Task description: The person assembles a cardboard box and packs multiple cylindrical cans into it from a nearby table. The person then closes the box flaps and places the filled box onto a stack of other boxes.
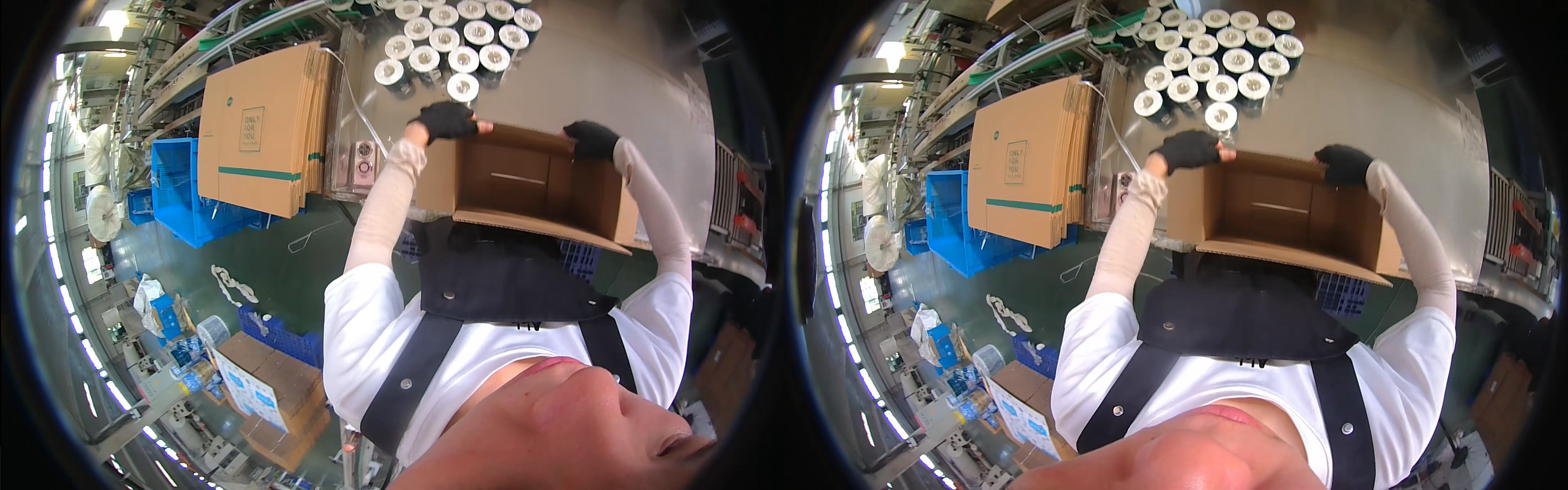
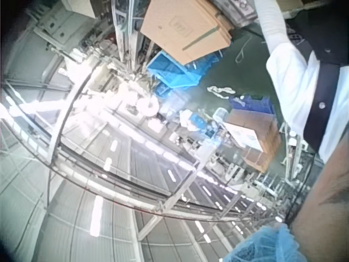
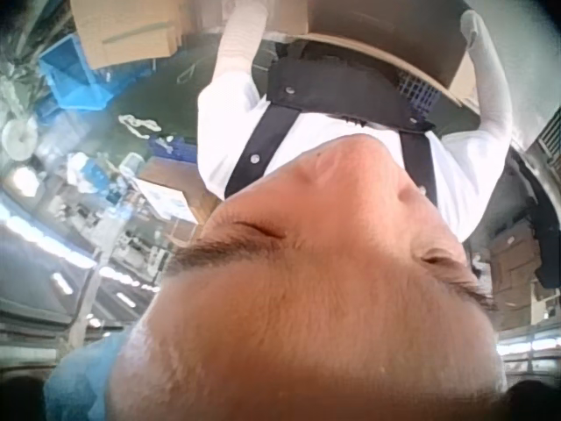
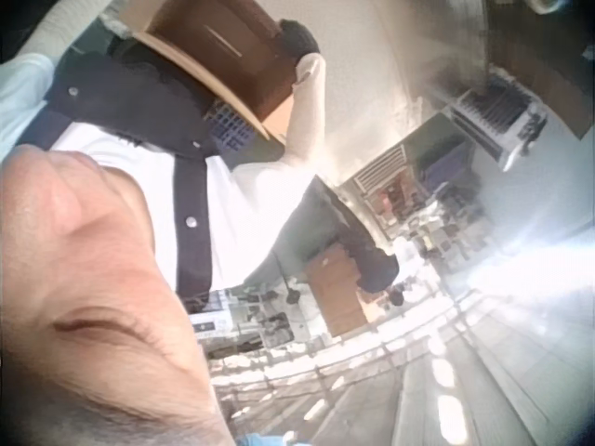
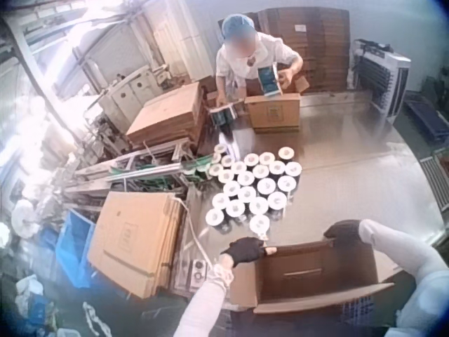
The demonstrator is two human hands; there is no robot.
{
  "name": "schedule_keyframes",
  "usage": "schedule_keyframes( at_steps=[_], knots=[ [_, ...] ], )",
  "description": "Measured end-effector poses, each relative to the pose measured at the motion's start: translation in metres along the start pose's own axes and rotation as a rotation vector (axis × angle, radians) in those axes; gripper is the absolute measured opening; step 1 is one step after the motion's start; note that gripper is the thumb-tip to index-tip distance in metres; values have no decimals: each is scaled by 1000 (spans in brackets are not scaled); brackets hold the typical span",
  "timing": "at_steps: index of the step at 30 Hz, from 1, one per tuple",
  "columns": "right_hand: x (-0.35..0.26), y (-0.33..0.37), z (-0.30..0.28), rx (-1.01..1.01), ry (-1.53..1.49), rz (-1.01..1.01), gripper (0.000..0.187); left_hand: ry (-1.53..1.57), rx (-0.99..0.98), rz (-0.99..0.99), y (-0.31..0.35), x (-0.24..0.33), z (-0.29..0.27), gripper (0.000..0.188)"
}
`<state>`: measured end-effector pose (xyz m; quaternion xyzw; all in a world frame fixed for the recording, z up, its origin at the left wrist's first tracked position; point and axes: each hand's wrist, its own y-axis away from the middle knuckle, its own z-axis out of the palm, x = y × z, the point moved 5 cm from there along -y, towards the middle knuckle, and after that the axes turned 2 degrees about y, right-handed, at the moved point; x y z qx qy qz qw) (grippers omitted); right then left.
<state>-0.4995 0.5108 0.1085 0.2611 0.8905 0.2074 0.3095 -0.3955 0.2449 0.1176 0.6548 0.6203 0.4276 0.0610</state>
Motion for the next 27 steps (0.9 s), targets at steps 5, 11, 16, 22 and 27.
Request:
schedule_keyframes(
  at_steps=[5, 11, 16, 22, 27],
  knots=[
    [51, -40, -28, -177, -406, 132, 56, 345, -89, 13, -73, -33, -17, 62],
    [104, -109, 9, 207, -385, 258, 64, 789, -75, 60, -160, -109, 35, 46],
    [103, -175, 92, -63, -59, 529, 34, 413, -16, 421, -179, -140, 82, 28],
    [87, -252, 43, 288, 169, 307, 37, 626, 196, 326, -222, -143, 33, 20],
    [102, -314, 31, 662, 165, 470, 57, 148, 745, 445, -249, -156, 10, 13]
  ],
)
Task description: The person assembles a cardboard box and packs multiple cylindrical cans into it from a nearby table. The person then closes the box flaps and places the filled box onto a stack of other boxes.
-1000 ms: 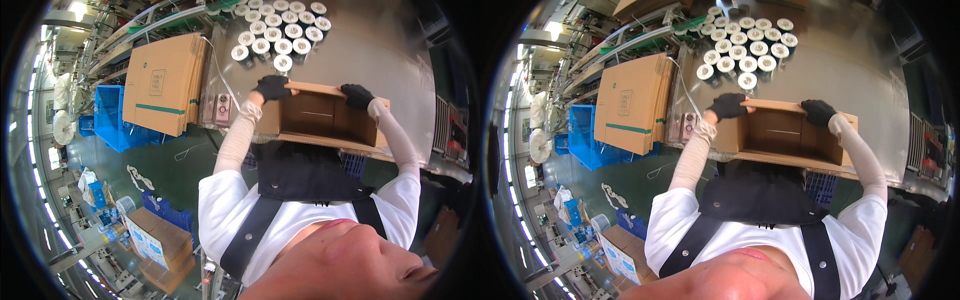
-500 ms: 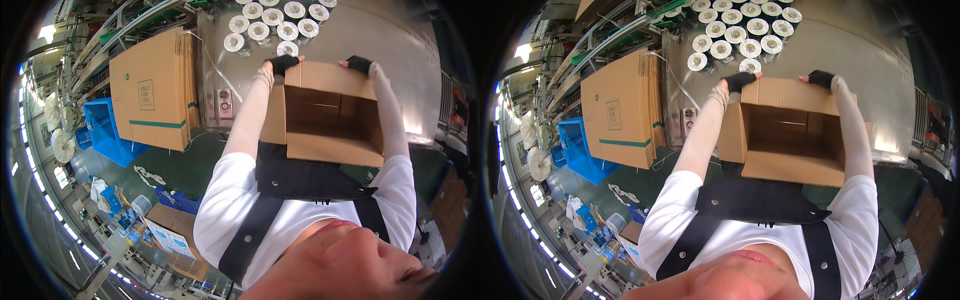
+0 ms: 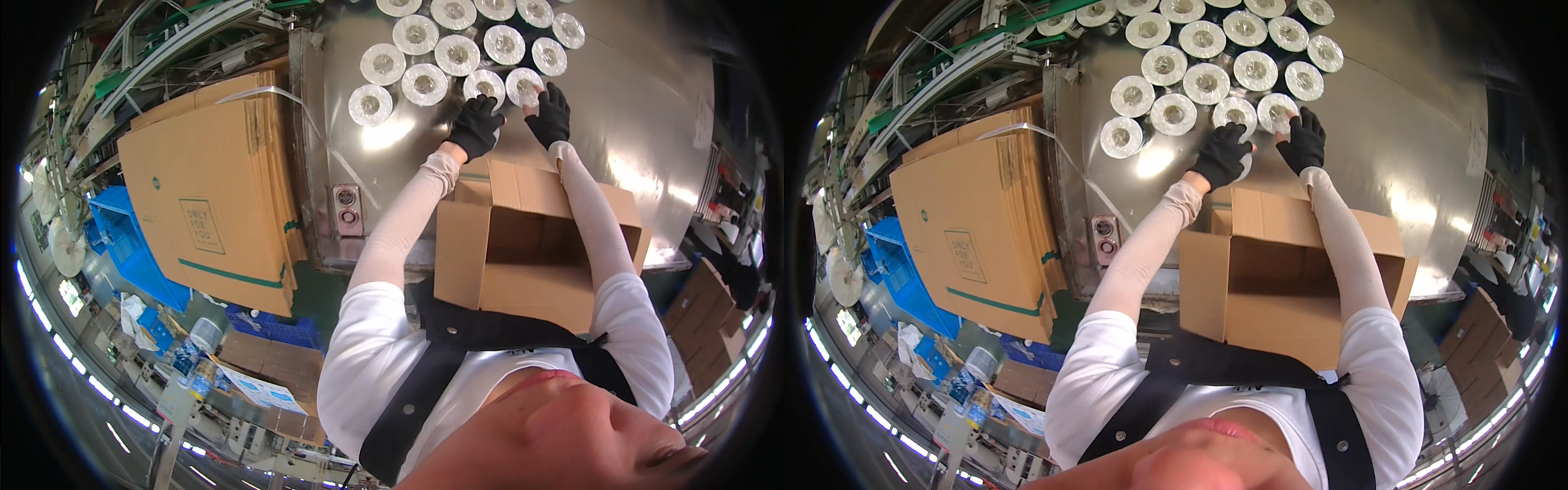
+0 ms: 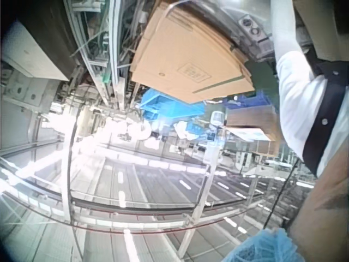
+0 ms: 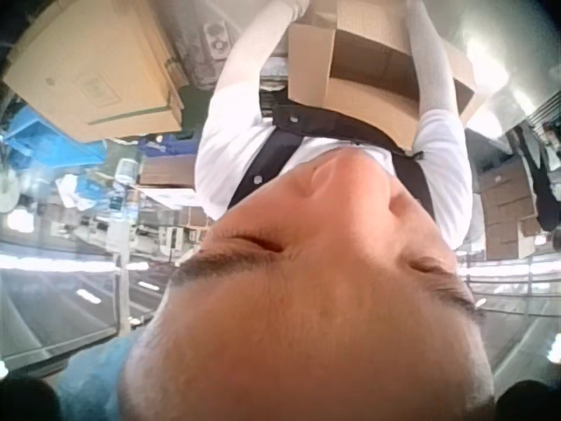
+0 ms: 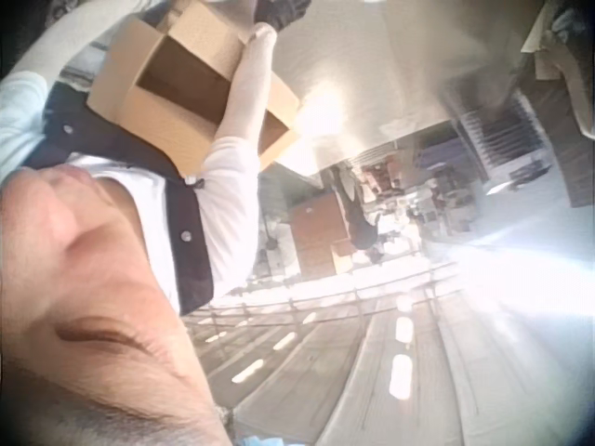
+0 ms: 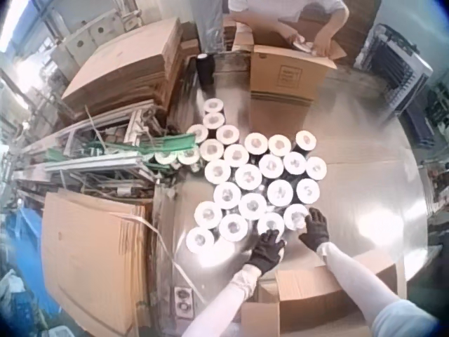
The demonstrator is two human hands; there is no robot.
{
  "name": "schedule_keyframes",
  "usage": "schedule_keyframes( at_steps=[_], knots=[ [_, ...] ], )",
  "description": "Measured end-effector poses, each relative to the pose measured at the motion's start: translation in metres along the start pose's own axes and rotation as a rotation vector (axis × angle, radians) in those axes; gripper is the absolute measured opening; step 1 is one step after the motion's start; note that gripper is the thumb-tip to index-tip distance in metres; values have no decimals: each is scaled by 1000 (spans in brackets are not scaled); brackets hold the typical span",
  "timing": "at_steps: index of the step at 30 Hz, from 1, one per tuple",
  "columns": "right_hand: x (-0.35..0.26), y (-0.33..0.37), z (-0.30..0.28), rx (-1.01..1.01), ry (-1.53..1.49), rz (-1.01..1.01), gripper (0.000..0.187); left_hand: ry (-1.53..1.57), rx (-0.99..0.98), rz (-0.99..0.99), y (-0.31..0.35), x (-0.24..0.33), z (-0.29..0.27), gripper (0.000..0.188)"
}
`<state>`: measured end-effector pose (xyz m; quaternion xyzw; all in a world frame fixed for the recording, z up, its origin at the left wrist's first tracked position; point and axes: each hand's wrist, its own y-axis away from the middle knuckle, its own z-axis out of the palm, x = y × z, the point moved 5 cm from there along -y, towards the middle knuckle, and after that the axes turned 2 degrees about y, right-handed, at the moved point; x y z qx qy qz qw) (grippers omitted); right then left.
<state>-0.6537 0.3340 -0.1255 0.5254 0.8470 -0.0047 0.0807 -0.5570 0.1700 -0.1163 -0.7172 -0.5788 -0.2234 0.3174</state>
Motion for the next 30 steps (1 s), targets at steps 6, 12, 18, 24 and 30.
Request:
schedule_keyframes(
  at_steps=[6, 12, 18, 24, 30],
  knots=[
    [7, -78, 15, -212, 188, -31, 58, -523, -189, 5, -18, -16, 53, 15],
    [37, -84, -3, -226, 53, -25, 49, -435, -220, 4, -16, -32, 54, 16],
    [97, -23, -60, -150, -607, 327, 57, -71, -154, -400, 14, -28, -33, 42],
    [144, 20, -150, 205, -1397, 172, 31, 726, 365, -298, 11, 83, -129, 34],
    [166, 90, -263, -222, -1837, -199, 44, -138, 150, 396, 46, 343, -126, 31]
  ],
)
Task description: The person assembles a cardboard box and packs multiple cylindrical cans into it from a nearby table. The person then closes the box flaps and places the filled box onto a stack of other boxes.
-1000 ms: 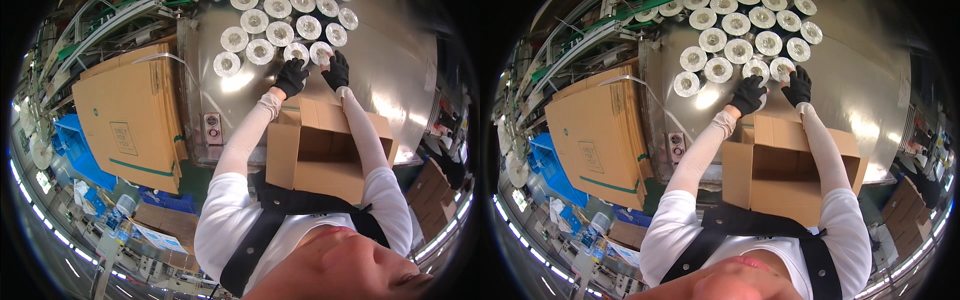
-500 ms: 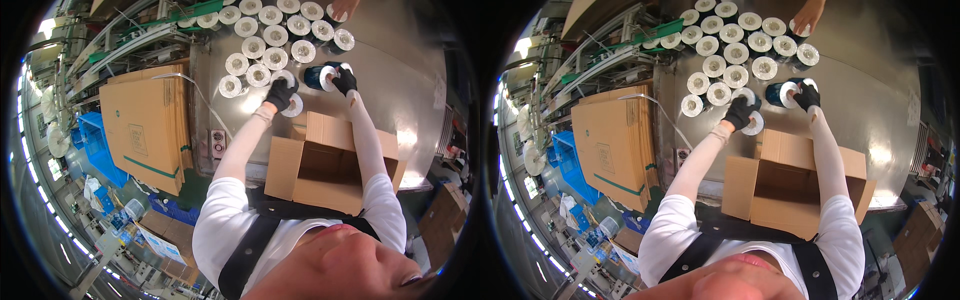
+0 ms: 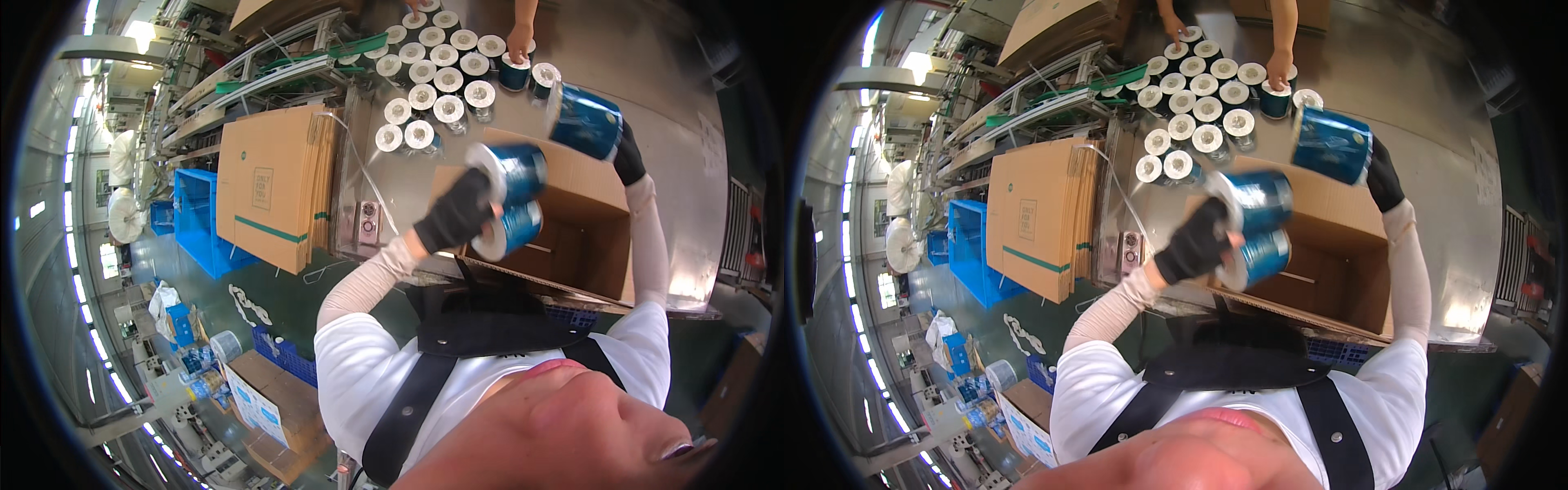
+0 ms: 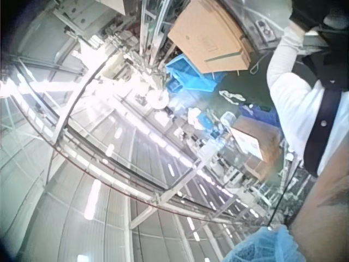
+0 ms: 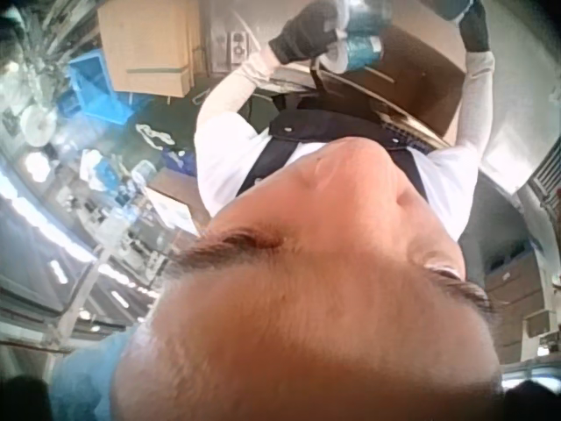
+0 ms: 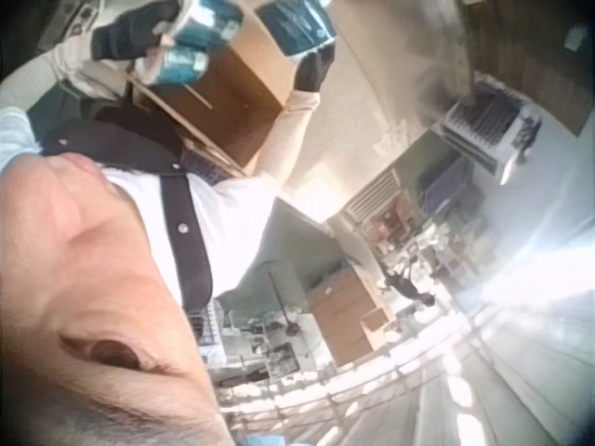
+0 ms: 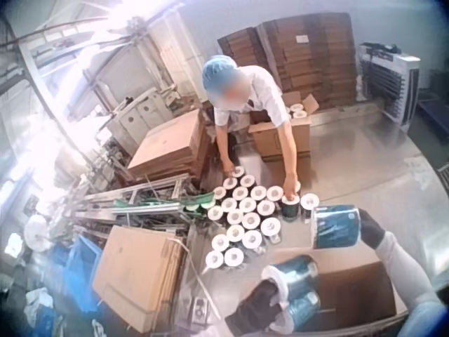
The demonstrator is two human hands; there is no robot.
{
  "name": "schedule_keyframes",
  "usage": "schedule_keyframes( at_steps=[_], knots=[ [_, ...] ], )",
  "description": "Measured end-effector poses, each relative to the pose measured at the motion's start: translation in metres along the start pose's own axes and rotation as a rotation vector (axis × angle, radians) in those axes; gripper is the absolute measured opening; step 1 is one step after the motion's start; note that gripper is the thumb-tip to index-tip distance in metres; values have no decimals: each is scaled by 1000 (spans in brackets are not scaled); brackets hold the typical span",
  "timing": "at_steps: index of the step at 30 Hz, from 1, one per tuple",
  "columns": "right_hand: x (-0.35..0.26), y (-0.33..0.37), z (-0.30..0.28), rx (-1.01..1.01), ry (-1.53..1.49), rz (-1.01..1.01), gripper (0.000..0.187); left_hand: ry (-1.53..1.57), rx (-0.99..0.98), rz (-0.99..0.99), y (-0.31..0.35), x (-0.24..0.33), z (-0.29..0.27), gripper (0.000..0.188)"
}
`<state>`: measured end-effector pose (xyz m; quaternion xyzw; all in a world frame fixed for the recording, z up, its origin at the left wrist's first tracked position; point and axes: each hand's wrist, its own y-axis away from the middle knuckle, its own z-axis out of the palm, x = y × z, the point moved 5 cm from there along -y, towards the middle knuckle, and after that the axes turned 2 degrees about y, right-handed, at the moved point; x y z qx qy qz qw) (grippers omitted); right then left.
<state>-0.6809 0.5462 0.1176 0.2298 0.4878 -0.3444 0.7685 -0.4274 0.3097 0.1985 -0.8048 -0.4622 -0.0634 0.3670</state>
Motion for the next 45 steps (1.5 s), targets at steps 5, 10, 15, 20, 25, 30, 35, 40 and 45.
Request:
schedule_keyframes(
  at_steps=[5, 10, 15, 20, 25, 30, 35, 40, 45],
  knots=[
    [-16, 125, 10, -6, -387, 471, 41, 383, -351, -264, 54, 56, 83, 27],
    [-10, 189, 4, -506, 1093, 333, 39, -71, -313, 16, 82, 63, 126, 37],
    [67, 226, 44, -648, 1720, -126, 37, -314, -502, -5, 106, 53, 161, 17],
    [211, 173, 104, -377, 1268, 473, 34, -489, -1047, -288, 157, 17, 232, 45],
    [294, 136, 134, -529, 1380, 495, 36, -584, -1280, -619, 231, -37, 282, 50],
    [194, 72, 213, -1133, 1135, 356, 44, -504, -1092, -635, 188, -41, 267, 36],
    [137, -111, 168, -281, 480, 317, 36, -239, -1197, -519, 173, -42, 281, 32],
    [246, -217, 82, -57, 1466, 227, 44, 1310, -570, -604, 32, -74, 88, 33],
    [314, -252, 131, -129, 1804, 403, 57, 1045, 337, -816, 111, -311, 39, 14]
  ],
)
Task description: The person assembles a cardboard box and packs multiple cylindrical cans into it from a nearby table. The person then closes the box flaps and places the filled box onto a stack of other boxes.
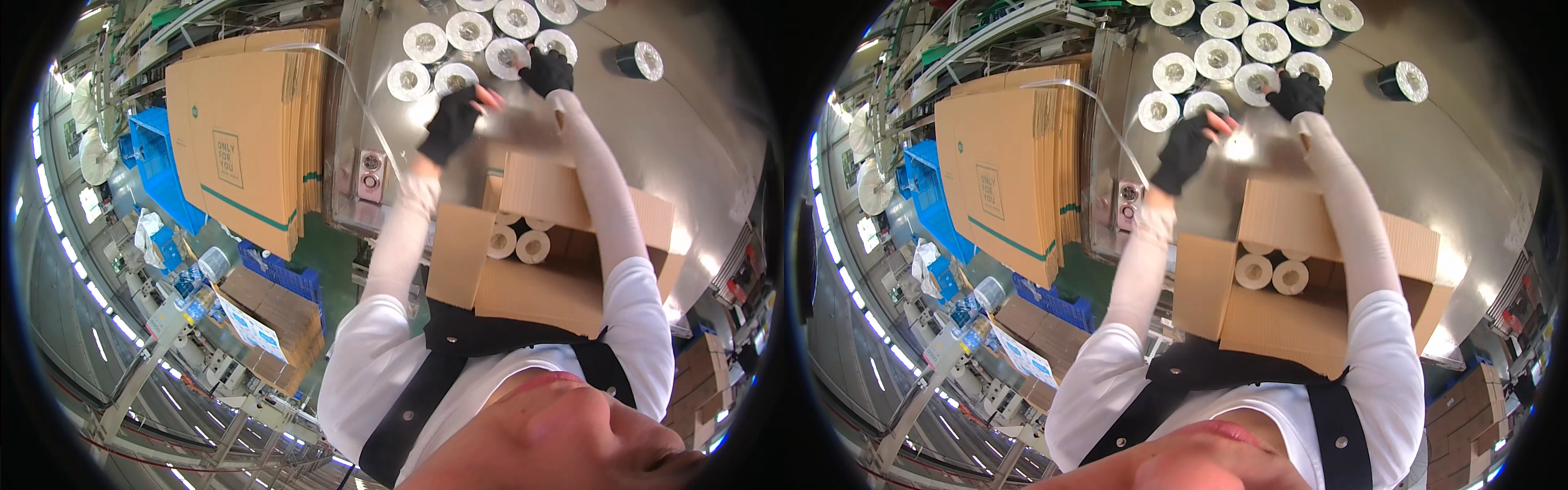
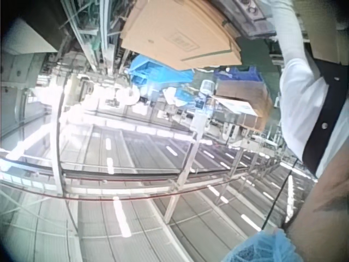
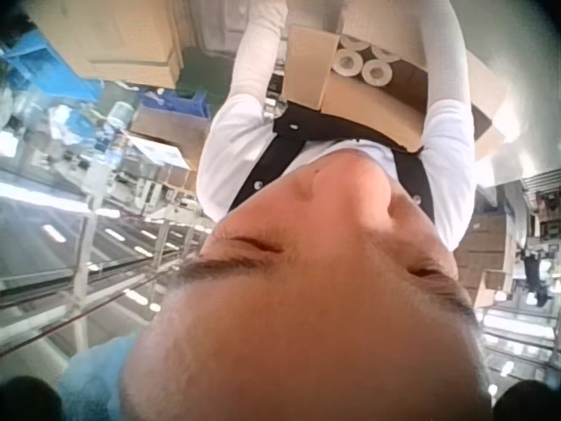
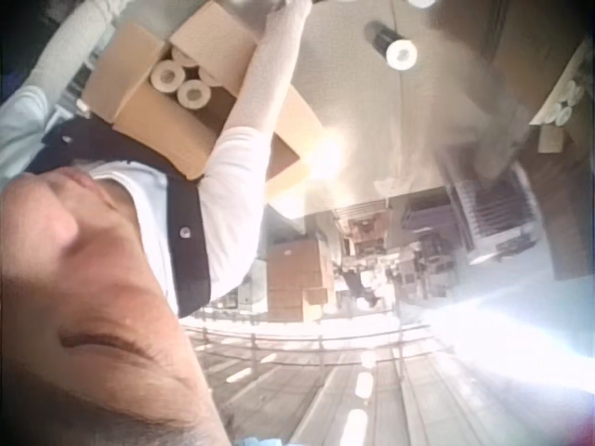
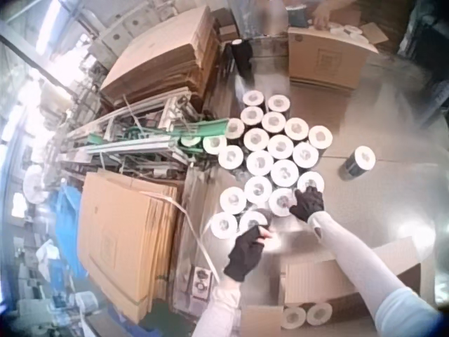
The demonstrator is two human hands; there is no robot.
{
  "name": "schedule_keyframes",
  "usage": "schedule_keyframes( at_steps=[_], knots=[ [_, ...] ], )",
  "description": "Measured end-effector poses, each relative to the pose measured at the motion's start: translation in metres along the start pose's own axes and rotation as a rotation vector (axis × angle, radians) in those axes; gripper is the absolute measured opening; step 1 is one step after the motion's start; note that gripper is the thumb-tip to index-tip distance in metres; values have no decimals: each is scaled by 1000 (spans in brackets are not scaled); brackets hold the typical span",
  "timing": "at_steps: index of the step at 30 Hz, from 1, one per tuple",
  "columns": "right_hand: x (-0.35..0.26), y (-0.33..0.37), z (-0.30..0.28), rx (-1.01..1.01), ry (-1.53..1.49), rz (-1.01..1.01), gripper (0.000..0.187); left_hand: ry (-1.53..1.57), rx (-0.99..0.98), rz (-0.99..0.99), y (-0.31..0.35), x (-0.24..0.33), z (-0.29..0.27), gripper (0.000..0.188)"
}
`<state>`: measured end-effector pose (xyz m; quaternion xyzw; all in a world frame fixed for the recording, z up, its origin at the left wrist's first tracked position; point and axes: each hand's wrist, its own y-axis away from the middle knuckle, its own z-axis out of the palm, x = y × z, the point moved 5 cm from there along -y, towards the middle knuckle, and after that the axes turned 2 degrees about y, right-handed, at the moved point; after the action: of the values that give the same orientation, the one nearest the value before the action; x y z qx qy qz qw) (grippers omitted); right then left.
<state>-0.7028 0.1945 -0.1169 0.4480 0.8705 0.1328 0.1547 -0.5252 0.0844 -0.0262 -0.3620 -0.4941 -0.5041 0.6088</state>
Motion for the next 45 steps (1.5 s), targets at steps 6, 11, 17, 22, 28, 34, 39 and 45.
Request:
schedule_keyframes(
  at_steps=[6, 11, 17, 22, 28, 34, 39, 45],
  knots=[
    [-8, -35, 1, -21, 45, 94, 59, -1626, -16, -122, -58, -74, -92, 51],
    [23, -21, 0, -14, -36, -156, 50, -1733, -98, -119, -71, -87, -91, 44],
    [140, 71, -60, -103, -950, -177, 44, -1120, 224, -88, -1, -59, -75, 39],
    [246, 214, -164, 194, -1590, -339, 51, -650, 262, 202, 46, 64, 14, 33],
    [330, 388, -199, 711, -1223, -402, 30, -1146, -210, 843, 137, 207, 240, 47],
    [317, 522, -230, 1075, -951, -155, 32, -766, -619, 1067, 195, 191, 354, 22],
    [308, 574, -159, 720, -2364, -224, 47, -888, -1044, 816, 203, 73, 384, 20],
    [233, 558, -131, 53, -875, -194, 39, -1123, -1115, 547, 188, -111, 377, 28]
  ],
)
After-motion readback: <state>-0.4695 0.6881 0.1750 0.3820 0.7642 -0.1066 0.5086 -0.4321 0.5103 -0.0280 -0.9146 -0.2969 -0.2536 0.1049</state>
